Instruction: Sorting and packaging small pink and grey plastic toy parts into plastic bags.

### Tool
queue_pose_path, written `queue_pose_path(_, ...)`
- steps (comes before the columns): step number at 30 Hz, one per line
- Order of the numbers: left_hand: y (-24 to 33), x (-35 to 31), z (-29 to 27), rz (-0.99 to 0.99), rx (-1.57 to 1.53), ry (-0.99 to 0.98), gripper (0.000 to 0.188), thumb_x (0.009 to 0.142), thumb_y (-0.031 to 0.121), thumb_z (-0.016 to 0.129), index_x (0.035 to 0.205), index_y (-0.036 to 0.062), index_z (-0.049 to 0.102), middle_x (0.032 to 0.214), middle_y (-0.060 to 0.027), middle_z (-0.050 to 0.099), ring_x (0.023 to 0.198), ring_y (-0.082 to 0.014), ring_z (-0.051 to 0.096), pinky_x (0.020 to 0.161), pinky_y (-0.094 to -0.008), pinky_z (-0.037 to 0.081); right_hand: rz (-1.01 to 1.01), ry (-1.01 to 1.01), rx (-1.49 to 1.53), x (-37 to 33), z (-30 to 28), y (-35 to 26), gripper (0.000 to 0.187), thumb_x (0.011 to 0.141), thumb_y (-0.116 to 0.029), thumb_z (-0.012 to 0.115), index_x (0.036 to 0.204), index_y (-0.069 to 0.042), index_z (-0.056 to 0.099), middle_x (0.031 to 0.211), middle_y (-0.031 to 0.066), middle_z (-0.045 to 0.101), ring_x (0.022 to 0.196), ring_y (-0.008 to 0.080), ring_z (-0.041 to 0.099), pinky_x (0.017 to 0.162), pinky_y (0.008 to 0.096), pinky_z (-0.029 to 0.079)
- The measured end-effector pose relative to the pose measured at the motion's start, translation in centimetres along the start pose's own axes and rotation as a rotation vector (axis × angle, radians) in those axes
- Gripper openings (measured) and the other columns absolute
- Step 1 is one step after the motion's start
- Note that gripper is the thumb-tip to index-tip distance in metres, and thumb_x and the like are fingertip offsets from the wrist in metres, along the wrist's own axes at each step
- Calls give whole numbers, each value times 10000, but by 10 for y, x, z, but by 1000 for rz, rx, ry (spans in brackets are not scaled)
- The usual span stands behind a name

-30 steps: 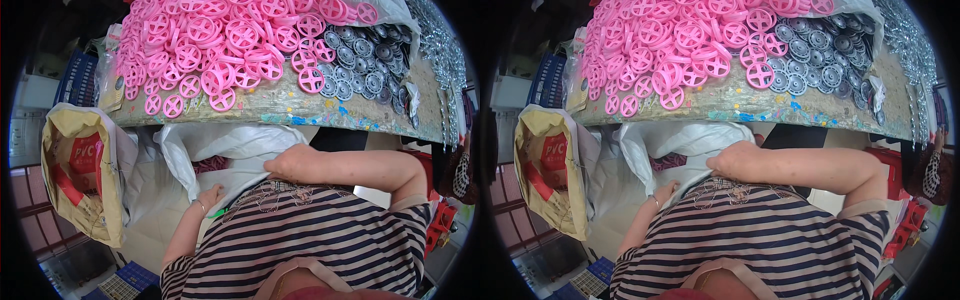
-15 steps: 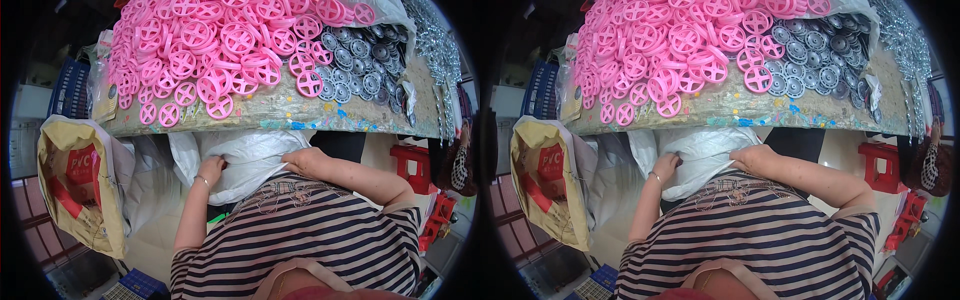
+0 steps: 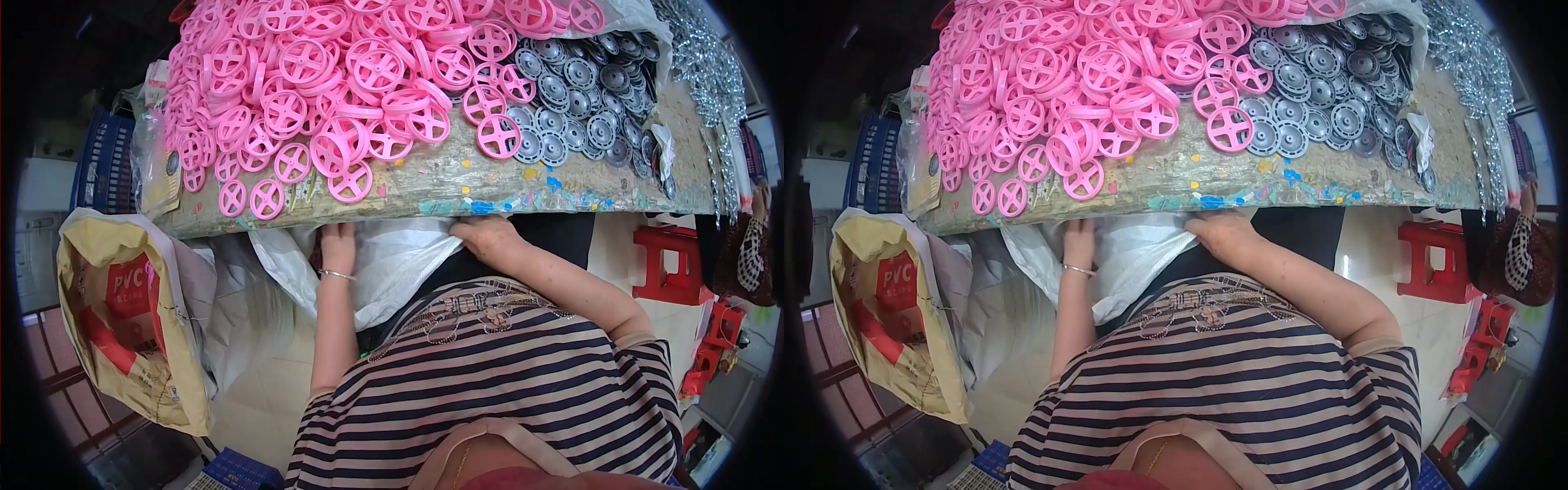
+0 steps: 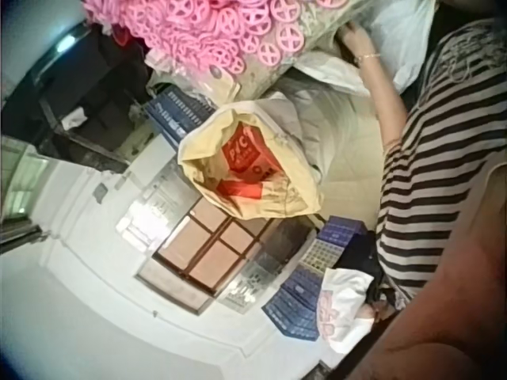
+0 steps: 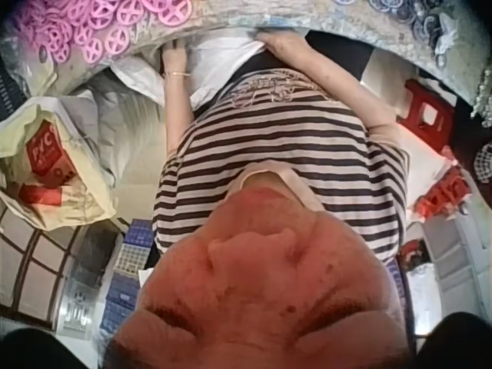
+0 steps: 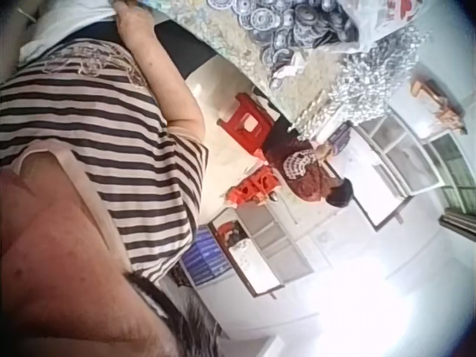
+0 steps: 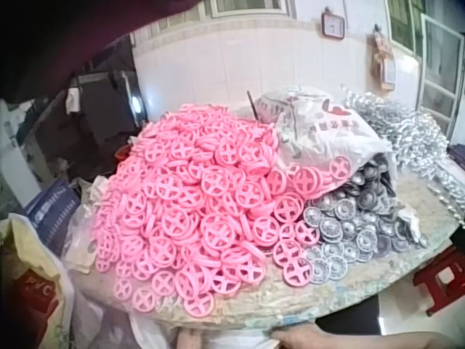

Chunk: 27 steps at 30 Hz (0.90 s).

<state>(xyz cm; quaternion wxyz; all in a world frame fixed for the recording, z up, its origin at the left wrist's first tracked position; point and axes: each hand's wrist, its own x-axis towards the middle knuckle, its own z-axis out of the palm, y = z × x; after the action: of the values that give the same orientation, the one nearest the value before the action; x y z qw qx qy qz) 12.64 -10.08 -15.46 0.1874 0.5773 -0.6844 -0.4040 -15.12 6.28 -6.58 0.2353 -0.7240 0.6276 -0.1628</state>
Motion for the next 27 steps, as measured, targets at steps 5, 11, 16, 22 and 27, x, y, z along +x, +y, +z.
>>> queue_pose_path(5,38,-78,4,27,-130,-314,672,944,329,481,1433,-28,191,1386,-275,378,1297,-403,359,1073,-360,277,32,2,6,-4,6,6,161,818,-117,560,974,-89,586,974,115,607,932,328,590,804,424,469)
queue_pose_path(11,15,-109,-31,-28,-39,-519,676,942,376,475,1419,-38,233,1355,-278,420,1287,-366,398,1054,-344,304,-101,80,156,-10,-25,-29,308,767,-111,688,1053,-44,598,1036,117,581,984,313,556,839,388,469)
queue_pose_path(16,33,-103,-55,-76,74,-389,490,954,324,478,1318,-3,467,1267,-197,545,1220,-251,494,1022,-297,343,-128,96,294,-6,-55,-58,377,785,-167,713,1113,-30,590,1091,131,572,1026,311,546,884,374,457)
queue_pose_path(22,65,-91,-64,40,-179,-37,284,945,249,539,880,0,659,696,-10,622,610,-64,540,563,-213,448,-129,443,115,8,-92,-32,276,769,-112,706,1021,-36,621,1031,138,597,966,317,556,843,382,448)
queue_pose_path(27,119,-86,-55,60,-378,18,315,964,265,516,778,37,629,711,-30,654,559,-62,562,514,-189,406,80,551,-197,24,-110,17,212,734,-89,698,915,-38,602,954,115,560,914,319,508,809,389,422)
